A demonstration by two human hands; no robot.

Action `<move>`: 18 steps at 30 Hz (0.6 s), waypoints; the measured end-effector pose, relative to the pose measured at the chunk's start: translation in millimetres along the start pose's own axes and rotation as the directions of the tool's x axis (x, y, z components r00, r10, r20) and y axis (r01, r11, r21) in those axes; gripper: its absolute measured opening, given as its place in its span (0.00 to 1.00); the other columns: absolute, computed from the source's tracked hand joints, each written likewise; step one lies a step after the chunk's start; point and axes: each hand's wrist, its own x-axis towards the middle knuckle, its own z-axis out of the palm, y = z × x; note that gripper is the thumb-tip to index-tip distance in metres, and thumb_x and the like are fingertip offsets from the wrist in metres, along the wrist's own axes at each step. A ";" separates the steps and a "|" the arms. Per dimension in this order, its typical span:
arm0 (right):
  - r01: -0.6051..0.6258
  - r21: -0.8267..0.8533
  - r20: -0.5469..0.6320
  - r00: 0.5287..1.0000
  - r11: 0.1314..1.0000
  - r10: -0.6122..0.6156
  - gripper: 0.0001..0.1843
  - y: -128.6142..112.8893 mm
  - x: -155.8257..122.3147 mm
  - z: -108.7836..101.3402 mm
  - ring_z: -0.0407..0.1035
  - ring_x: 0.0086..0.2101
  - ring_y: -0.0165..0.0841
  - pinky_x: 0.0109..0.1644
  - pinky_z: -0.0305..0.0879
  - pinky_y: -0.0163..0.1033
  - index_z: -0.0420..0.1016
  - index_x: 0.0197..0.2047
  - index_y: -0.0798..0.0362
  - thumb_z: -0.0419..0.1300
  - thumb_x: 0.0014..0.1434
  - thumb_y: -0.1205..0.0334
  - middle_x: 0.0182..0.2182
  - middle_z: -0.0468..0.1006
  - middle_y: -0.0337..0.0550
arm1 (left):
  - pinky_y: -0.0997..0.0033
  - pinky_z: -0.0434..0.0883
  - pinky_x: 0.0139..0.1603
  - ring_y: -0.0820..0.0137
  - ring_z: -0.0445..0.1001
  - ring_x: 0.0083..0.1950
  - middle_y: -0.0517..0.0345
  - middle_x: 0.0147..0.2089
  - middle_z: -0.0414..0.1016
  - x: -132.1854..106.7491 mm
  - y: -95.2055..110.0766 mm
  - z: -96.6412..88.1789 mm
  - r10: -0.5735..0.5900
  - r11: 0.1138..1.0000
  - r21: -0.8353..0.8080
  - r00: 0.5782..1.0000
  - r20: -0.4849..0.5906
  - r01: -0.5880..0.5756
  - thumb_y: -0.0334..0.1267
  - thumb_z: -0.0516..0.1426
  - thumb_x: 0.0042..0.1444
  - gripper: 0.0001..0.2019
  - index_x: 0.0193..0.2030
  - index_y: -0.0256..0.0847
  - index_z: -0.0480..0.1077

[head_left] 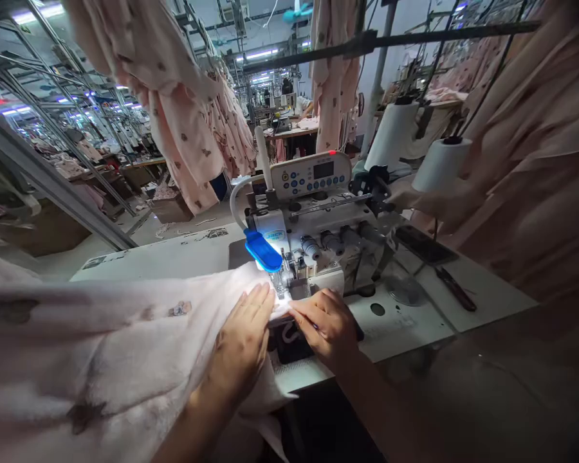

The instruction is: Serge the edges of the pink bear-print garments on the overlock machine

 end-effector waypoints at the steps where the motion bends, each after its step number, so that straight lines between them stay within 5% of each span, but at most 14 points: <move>1: -0.009 -0.030 0.017 1.000 1.000 0.009 0.08 0.6 4.5 1.9 0.58 0.28 0.33 0.35 0.55 0.40 0.75 0.35 0.54 0.55 0.63 0.67 0.23 0.64 0.39 | 0.52 0.65 0.62 0.61 0.59 0.64 0.46 0.63 0.59 4.0 -3.2 -0.6 -0.011 1.000 0.000 1.000 0.024 0.011 0.24 0.43 0.55 0.26 0.61 0.32 0.57; 6: -0.103 -0.156 -0.028 0.995 0.982 0.100 0.14 -4.9 10.3 2.3 0.60 0.29 0.34 0.37 0.56 0.40 0.74 0.30 0.54 0.51 0.65 0.65 0.23 0.64 0.40 | 0.55 0.63 0.62 0.61 0.61 0.62 0.46 0.61 0.62 24.4 -20.6 -2.9 0.007 1.000 -0.012 0.996 0.085 -0.006 0.26 0.42 0.57 0.23 0.58 0.32 0.60; 10: -0.177 -0.118 -0.081 0.982 0.977 0.168 0.11 -1.5 -21.5 -5.0 0.62 0.31 0.33 0.38 0.58 0.39 0.74 0.37 0.55 0.51 0.66 0.65 0.28 0.68 0.41 | 0.58 0.68 0.56 0.61 0.69 0.54 0.47 0.52 0.71 48.5 -37.3 -0.3 0.039 0.999 -0.028 0.993 0.110 -0.036 0.27 0.43 0.56 0.18 0.48 0.38 0.67; 14: -0.186 -0.130 0.025 0.981 0.974 0.190 0.09 15.6 -63.9 -6.7 0.64 0.33 0.35 0.39 0.60 0.41 0.72 0.42 0.55 0.51 0.66 0.66 0.31 0.69 0.42 | 0.58 0.71 0.50 0.61 0.73 0.47 0.44 0.45 0.74 72.0 -55.9 8.0 0.063 0.997 -0.044 0.997 0.045 -0.061 0.26 0.43 0.55 0.17 0.41 0.37 0.71; 18: -0.096 -0.141 0.001 0.995 0.985 0.097 0.08 32.0 -82.7 0.0 0.66 0.33 0.36 0.38 0.62 0.41 0.70 0.44 0.54 0.51 0.66 0.64 0.31 0.70 0.43 | 0.65 0.73 0.46 0.63 0.75 0.43 0.48 0.40 0.77 79.2 -62.7 9.7 0.087 0.996 0.025 0.994 -0.062 -0.086 0.25 0.46 0.53 0.15 0.36 0.37 0.74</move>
